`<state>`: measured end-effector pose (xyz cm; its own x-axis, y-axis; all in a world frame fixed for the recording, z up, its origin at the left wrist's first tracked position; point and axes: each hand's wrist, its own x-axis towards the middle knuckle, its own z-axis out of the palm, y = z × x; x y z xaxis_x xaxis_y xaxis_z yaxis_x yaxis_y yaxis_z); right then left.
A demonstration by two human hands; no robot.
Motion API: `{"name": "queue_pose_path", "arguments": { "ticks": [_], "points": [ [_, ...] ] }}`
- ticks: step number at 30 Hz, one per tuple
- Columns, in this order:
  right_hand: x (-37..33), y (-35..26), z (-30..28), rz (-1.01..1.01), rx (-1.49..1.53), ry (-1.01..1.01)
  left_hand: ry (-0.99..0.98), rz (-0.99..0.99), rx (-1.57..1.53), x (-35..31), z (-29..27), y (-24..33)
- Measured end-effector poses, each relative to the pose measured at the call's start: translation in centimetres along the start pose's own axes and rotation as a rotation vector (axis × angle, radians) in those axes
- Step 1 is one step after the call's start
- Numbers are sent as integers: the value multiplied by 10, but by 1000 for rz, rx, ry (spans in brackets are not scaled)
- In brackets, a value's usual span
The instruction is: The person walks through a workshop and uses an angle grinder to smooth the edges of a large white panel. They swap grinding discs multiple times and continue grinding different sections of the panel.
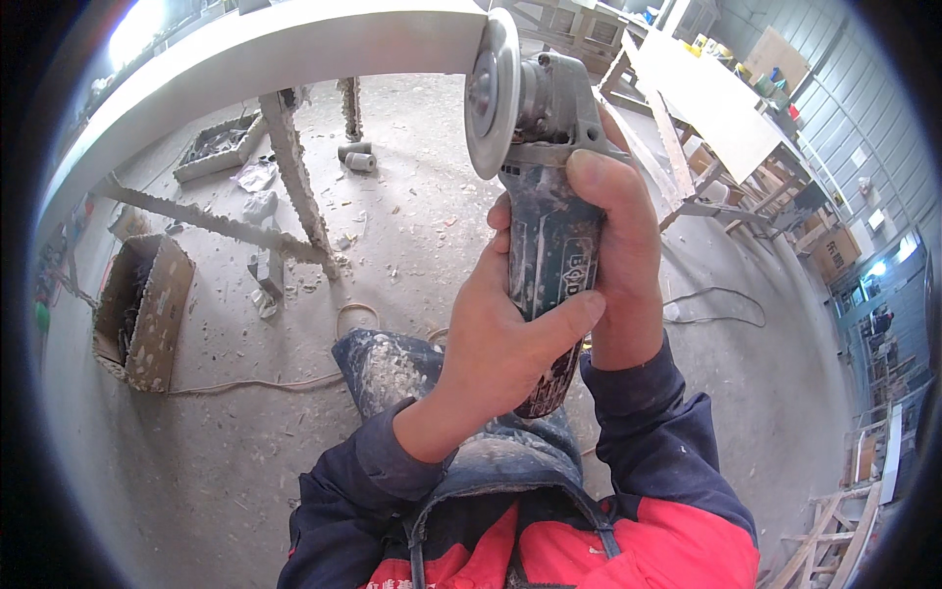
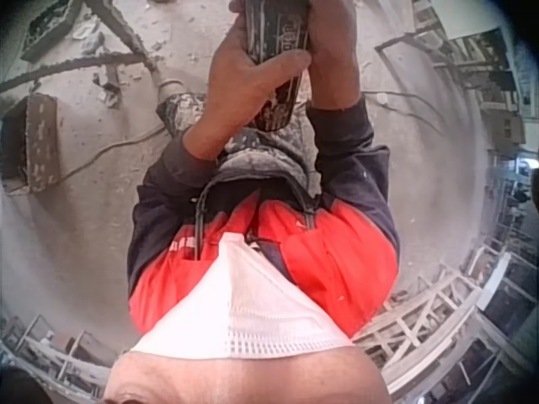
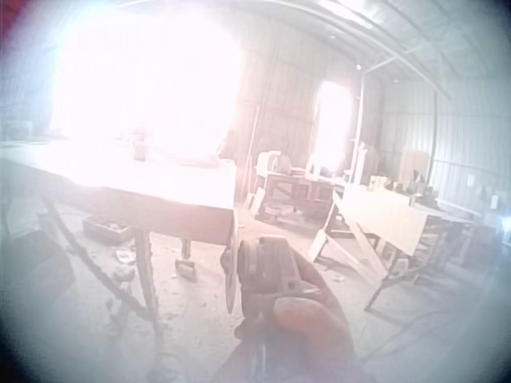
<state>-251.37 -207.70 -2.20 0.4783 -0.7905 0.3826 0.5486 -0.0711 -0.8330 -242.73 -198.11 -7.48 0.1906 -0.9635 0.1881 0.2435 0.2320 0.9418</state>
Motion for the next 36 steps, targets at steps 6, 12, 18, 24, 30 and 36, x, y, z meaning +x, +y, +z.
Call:
{"name": "queue_pose_path", "arguments": {
  "ticks": [6, 12, 18, 24, 30, 36],
  "points": [
    [0, 0, -2, 4, 2, -22, 4, -11, 16, 0, 0, 2],
    [0, 5, -6, 21, -9, -29, 5, -30, 2, -2, 0, -1],
    [-2, 9, -9, 55, 18, -43, 13, -38, 33, -4, -2, -5],
    [-5, 13, -10, 73, 17, -16, 21, -68, 6, -6, -2, -11],
    [-6, 17, -13, 102, 10, 2, 16, -57, -28, -4, -5, -20],
    [-2, 24, -10, 66, -57, 45, 28, -62, -49, -1, -7, -22]
  ]
}}
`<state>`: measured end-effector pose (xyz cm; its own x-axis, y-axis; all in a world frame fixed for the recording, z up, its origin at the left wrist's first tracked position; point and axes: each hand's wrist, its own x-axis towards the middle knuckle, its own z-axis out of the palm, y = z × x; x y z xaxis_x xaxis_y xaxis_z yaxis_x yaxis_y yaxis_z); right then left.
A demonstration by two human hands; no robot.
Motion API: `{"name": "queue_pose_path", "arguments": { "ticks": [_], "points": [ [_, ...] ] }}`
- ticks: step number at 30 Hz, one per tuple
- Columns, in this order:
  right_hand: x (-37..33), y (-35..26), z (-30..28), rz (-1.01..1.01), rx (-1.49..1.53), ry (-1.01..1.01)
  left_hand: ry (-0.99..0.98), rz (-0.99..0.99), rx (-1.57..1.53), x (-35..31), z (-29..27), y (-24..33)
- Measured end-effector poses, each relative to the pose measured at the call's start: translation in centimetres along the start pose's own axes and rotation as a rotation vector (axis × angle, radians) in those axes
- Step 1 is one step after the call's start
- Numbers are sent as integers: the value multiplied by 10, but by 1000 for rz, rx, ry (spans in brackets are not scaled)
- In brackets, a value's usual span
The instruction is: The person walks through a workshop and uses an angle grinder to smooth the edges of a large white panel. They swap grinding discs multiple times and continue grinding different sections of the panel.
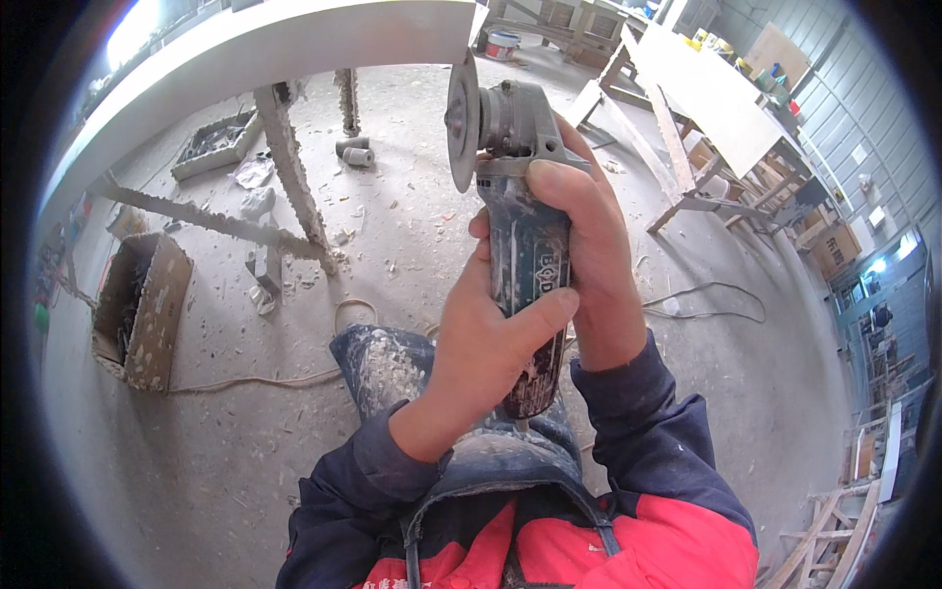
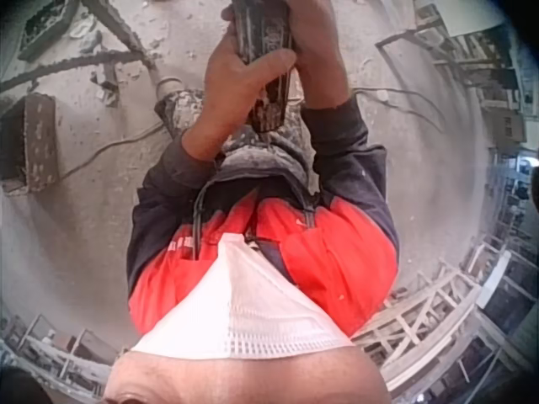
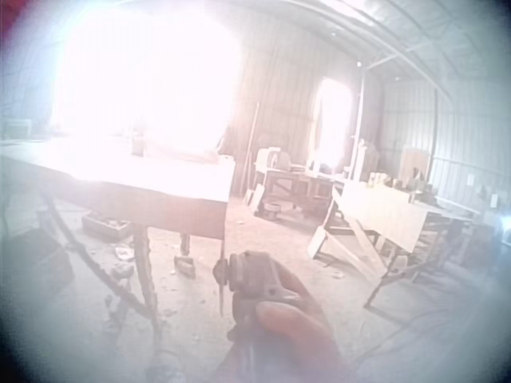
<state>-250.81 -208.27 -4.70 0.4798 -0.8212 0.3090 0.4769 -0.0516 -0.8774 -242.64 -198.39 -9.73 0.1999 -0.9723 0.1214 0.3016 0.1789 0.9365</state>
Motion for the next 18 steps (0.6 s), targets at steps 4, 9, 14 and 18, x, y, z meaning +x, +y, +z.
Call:
{"name": "queue_pose_path", "arguments": {
  "ticks": [4, 9, 14, 18],
  "points": [
    [7, 3, -2, -6, 6, 8, 13, -29, 36, 5, 0, 8],
    [12, 6, -5, 5, 31, 13, 13, -67, -62, 14, -5, -3],
    [8, -4, -1, -9, 51, 1, 11, -26, -31, 11, -1, 2],
    [12, 0, -4, 12, 105, 3, -16, -46, -99, 12, -3, 3]
  ]
}}
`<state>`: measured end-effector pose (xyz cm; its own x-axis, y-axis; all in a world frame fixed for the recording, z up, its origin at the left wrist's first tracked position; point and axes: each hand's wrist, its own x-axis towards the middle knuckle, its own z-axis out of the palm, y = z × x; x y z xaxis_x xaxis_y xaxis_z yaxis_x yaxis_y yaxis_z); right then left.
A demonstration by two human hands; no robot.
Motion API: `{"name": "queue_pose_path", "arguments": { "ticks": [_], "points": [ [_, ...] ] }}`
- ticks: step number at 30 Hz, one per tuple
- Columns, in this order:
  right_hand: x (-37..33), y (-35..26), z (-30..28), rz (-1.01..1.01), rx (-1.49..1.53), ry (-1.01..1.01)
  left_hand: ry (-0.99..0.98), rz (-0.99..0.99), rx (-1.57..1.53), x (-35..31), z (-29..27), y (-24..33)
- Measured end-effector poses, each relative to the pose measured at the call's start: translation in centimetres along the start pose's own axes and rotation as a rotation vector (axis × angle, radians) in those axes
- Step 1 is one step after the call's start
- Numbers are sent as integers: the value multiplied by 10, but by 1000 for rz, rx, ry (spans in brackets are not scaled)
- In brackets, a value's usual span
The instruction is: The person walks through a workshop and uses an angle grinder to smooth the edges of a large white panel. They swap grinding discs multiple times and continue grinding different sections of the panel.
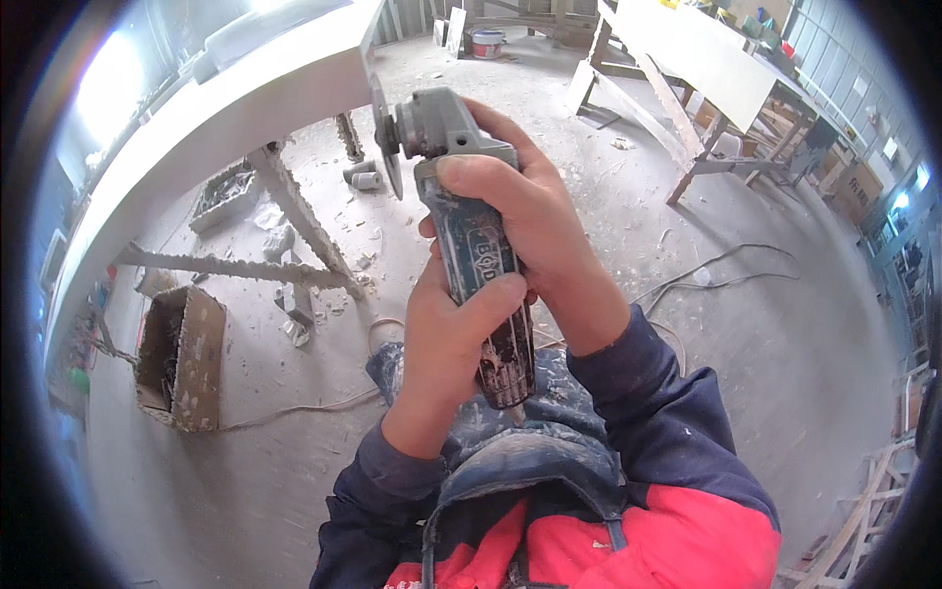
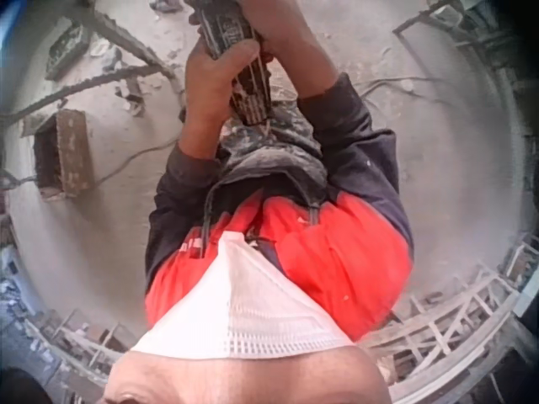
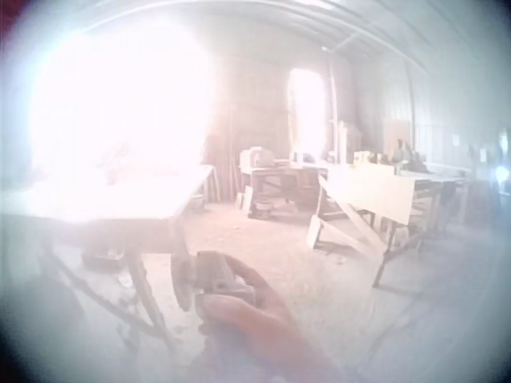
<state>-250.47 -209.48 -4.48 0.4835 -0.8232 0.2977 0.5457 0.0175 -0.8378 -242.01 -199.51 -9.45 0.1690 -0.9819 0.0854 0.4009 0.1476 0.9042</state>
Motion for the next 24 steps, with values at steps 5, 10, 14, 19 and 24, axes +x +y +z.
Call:
{"name": "queue_pose_path", "arguments": {
  "ticks": [5, 10, 14, 19, 24],
  "points": [
    [7, 2, -7, 74, 44, 33, 17, -96, -84, 5, 4, 5],
    [3, -1, -6, 19, 49, -23, 19, -72, -12, -1, 2, 7],
    [5, 2, -8, 8, -4, -30, 67, -21, 54, -3, 7, 6],
    [11, 3, -15, 12, -22, 1, 63, -65, 64, 5, 6, 2],
    [-3, -11, -8, 13, -8, -54, 13, -76, 35, -7, 7, 11]
  ]
}}
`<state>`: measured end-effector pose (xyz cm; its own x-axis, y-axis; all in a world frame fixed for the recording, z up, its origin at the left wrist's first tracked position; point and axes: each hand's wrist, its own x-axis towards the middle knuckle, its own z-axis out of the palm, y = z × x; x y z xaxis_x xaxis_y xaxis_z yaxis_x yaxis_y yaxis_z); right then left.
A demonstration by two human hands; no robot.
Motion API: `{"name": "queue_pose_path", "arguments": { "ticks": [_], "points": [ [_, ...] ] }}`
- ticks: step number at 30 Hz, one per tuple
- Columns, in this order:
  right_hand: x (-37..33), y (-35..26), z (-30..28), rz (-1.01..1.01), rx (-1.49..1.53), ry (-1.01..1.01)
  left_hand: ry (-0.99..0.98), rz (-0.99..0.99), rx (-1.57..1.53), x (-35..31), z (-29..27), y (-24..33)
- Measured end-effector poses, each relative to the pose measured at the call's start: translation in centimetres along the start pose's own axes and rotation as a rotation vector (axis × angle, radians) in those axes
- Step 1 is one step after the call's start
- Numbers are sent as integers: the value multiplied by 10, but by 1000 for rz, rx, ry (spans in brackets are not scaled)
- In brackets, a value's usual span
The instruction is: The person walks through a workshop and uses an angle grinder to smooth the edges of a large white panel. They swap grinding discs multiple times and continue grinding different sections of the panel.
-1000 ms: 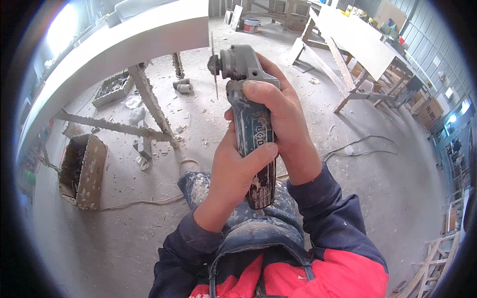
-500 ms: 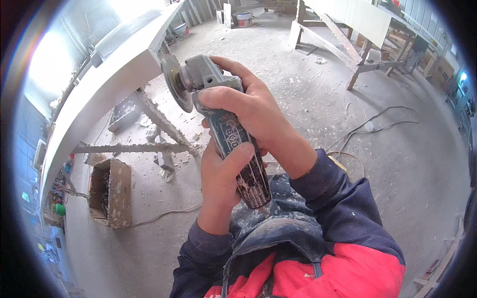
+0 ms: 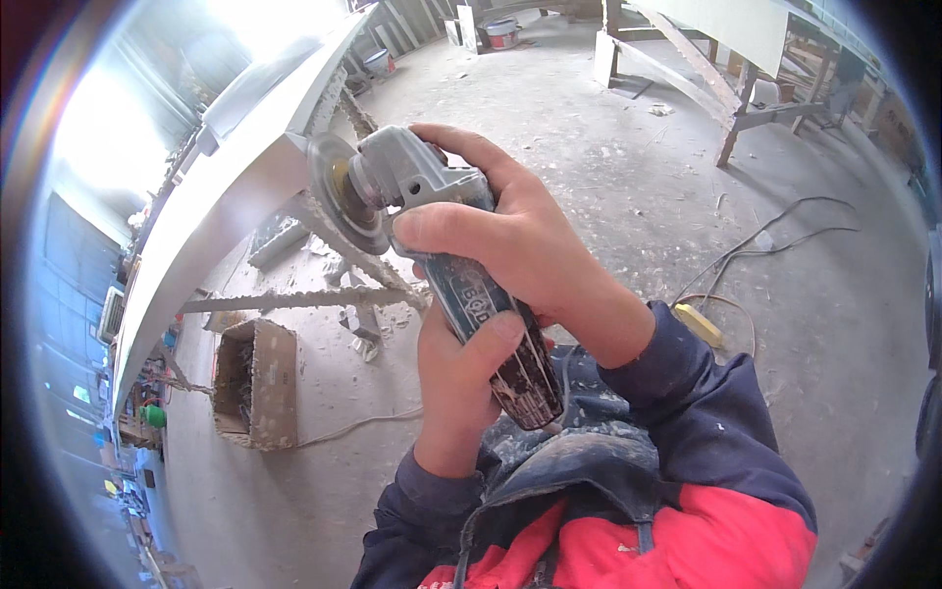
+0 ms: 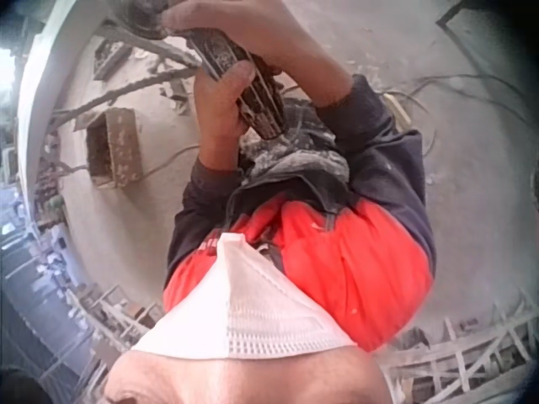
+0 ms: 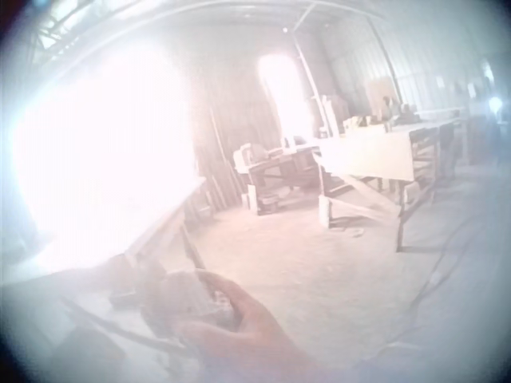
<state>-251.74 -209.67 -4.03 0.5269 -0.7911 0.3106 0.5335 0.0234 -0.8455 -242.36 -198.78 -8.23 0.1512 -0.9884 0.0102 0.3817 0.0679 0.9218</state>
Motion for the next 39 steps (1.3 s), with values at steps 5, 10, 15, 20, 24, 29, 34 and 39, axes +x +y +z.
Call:
{"name": "queue_pose_path", "arguments": {
  "ticks": [5, 10, 15, 20, 24, 29, 34, 39],
  "points": [
    [-3, -12, 6, -50, -11, -15, -28, 57, 20, -6, 6, 6],
    [-6, -17, 8, -57, 2, -28, -44, 75, 7, -8, 8, 8],
    [-7, -20, 10, -94, -13, -27, -34, 62, 19, -12, 10, 10],
    [-11, -19, 9, -59, -2, -38, -50, 45, 23, -14, 7, 7],
    [-11, -13, 5, -27, -1, -31, -46, 29, 10, -13, 6, 2],
    [-9, -7, 2, -27, -21, -18, -17, -16, 4, -12, 4, 0],
    [-3, 5, -2, -23, -12, 0, 7, -27, 4, -7, 2, -2],
    [9, 16, -7, -1, -1, 41, 33, -39, -38, 4, -2, -5]
  ]
}}
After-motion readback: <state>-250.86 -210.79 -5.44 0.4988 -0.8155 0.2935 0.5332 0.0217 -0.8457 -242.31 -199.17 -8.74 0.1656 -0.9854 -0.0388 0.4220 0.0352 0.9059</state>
